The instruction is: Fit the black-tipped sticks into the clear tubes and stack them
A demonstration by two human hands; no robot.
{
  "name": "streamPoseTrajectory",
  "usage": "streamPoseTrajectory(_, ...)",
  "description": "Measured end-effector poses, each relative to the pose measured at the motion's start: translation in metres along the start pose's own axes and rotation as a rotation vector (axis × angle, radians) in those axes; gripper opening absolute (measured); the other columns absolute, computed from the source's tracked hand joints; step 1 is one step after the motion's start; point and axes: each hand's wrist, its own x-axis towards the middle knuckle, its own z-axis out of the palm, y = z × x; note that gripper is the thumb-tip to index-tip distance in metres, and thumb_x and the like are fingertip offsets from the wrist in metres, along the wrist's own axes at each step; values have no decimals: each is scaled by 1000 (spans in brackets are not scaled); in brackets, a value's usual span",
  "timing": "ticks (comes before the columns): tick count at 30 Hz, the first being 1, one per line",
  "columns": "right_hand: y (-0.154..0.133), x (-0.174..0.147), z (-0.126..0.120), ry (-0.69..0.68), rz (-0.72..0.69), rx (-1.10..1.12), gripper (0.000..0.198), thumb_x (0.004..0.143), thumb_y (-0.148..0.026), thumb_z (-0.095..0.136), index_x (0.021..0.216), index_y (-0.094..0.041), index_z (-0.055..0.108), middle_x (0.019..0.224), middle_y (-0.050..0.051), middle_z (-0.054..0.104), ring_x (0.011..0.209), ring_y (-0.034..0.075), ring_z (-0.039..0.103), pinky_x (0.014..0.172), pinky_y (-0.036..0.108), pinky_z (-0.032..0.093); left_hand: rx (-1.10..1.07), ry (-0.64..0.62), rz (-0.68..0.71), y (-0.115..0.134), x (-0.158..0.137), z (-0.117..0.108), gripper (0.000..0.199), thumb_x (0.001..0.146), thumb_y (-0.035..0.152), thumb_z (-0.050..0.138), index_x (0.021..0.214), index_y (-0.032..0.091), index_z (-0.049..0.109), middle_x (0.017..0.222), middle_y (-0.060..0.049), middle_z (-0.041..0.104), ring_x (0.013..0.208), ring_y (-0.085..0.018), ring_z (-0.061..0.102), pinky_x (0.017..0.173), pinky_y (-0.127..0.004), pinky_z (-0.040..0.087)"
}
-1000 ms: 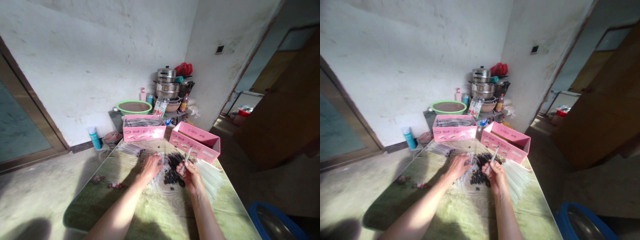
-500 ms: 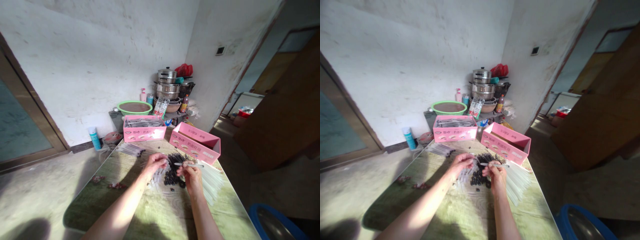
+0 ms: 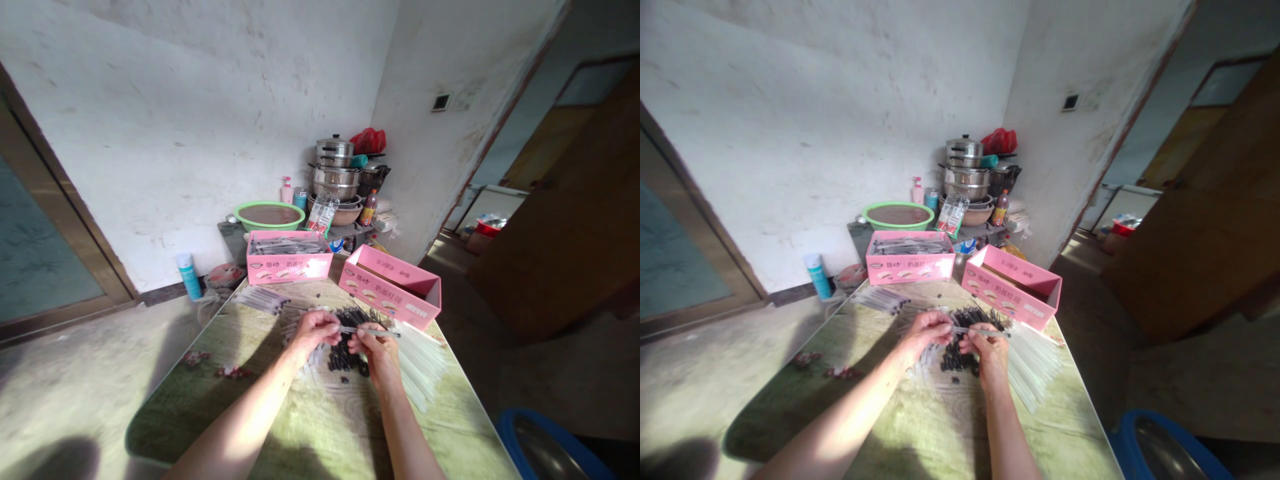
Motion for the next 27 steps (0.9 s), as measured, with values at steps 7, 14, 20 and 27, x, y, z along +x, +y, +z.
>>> streamPoseTrajectory(7, 2, 1, -4, -9, -9, -38, 33, 64, -39, 93, 75, -16, 71, 58, 2, 69, 44, 15, 62, 42, 25, 53, 80, -40, -16, -4, 1, 1, 58, 57, 56, 93, 87, 10, 74, 66, -6, 71, 56, -16, 67, 55, -26, 55)
streamPoseTrajectory(14, 2, -2, 0, 1, -29, -27, 34, 69, -41, 89, 64, -18, 66, 47, -1, 61, 37, 13, 53, 37, 24, 44, 51, -17, 112, -12, 2, 13, 50, 63, 54, 89, 80, 13, 68, 59, -2, 66, 48, -13, 61, 47, -24, 50)
streamPoseTrajectory(20, -2, -4, 1, 14, -13, 27, 39, 70, -42, 88, 55, -19, 61, 47, -1, 57, 37, 11, 49, 37, 23, 39, 167, 84, 245, -15, 0, 26, 38, 75, 49, 81, 79, 15, 64, 54, 1, 62, 43, -11, 57, 44, -22, 48)
streamPoseTrajectory(27, -1, -1, -4, -41, 121, 63, 46, 67, -46, 90, 50, -19, 57, 41, -2, 52, 34, 10, 45, 35, 23, 36, 293, 2, 299, -12, -6, 23, 31, 82, 44, 75, 83, 15, 64, 57, 1, 62, 45, -12, 58, 47, -22, 48)
